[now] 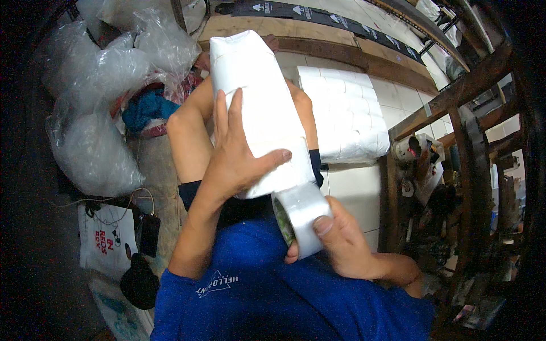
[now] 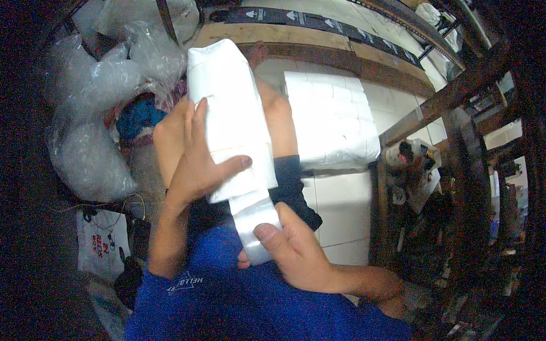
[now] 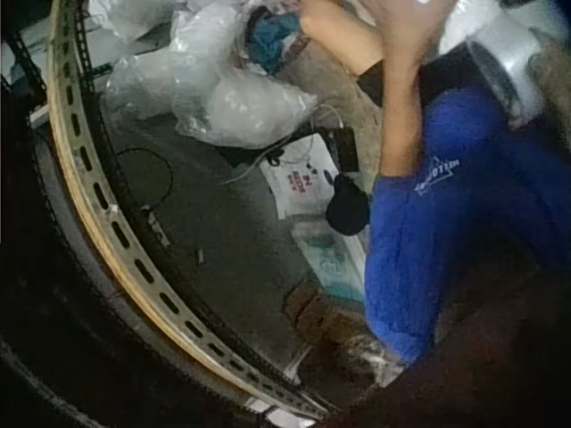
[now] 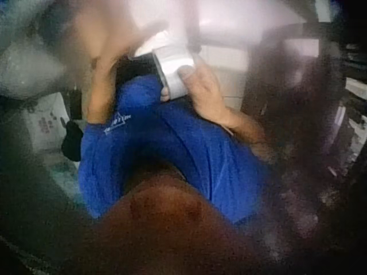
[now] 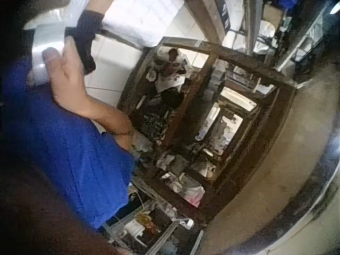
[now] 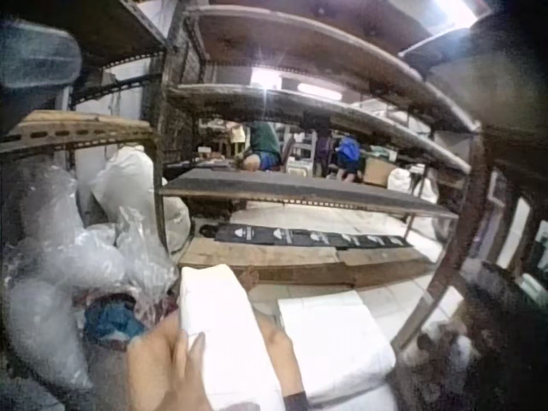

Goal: The person sits on the floor and wraps a large white rectangular bundle with clear plastic tape. They repeatedly rotate the bundle, apply tape strips, and smooth them down to secure the package. The person then places the wrapped bundle on the floor next to another similar bundle.

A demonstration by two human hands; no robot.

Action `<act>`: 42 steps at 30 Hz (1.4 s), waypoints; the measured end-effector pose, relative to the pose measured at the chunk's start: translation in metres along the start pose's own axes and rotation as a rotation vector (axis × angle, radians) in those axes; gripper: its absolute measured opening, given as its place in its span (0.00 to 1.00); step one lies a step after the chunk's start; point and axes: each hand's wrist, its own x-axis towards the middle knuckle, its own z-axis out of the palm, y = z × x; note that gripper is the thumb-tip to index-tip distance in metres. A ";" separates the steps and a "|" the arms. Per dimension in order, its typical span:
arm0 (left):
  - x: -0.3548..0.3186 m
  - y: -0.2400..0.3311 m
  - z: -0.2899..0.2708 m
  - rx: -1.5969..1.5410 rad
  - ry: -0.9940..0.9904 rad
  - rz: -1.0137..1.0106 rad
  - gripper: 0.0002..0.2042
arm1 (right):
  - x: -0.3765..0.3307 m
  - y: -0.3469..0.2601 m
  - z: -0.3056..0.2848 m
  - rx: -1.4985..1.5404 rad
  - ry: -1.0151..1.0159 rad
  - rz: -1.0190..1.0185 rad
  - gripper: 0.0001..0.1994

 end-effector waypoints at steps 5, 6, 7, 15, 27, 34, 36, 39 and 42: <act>0.000 0.000 -0.006 0.137 -0.020 -0.025 0.59 | -0.009 0.028 -0.008 0.013 0.001 0.010 0.14; -0.001 -0.003 -0.005 0.169 -0.011 0.005 0.59 | -0.008 0.034 -0.010 -0.010 -0.010 0.024 0.14; -0.002 -0.003 -0.005 0.191 0.005 0.006 0.59 | -0.007 0.040 -0.012 -0.032 -0.020 0.039 0.13; 0.003 0.002 -0.020 0.457 -0.067 0.024 0.59 | -0.003 0.055 -0.020 -0.165 -0.065 0.061 0.19; 0.038 0.021 -0.063 0.629 -0.364 0.039 0.52 | 0.045 0.111 -0.028 -0.195 0.016 0.010 0.16; 0.068 0.013 -0.096 0.667 -0.598 0.175 0.36 | 0.053 0.117 -0.026 -0.389 0.110 0.006 0.17; 0.084 -0.015 -0.113 0.587 -0.581 0.321 0.32 | 0.053 0.120 -0.027 -0.435 0.141 -0.001 0.17; 0.128 -0.027 -0.126 0.560 -0.593 0.013 0.27 | 0.053 0.119 -0.028 -0.475 0.146 0.011 0.17; 0.174 -0.048 -0.128 0.494 -0.099 0.266 0.26 | 0.053 0.114 -0.026 -0.480 0.114 0.024 0.17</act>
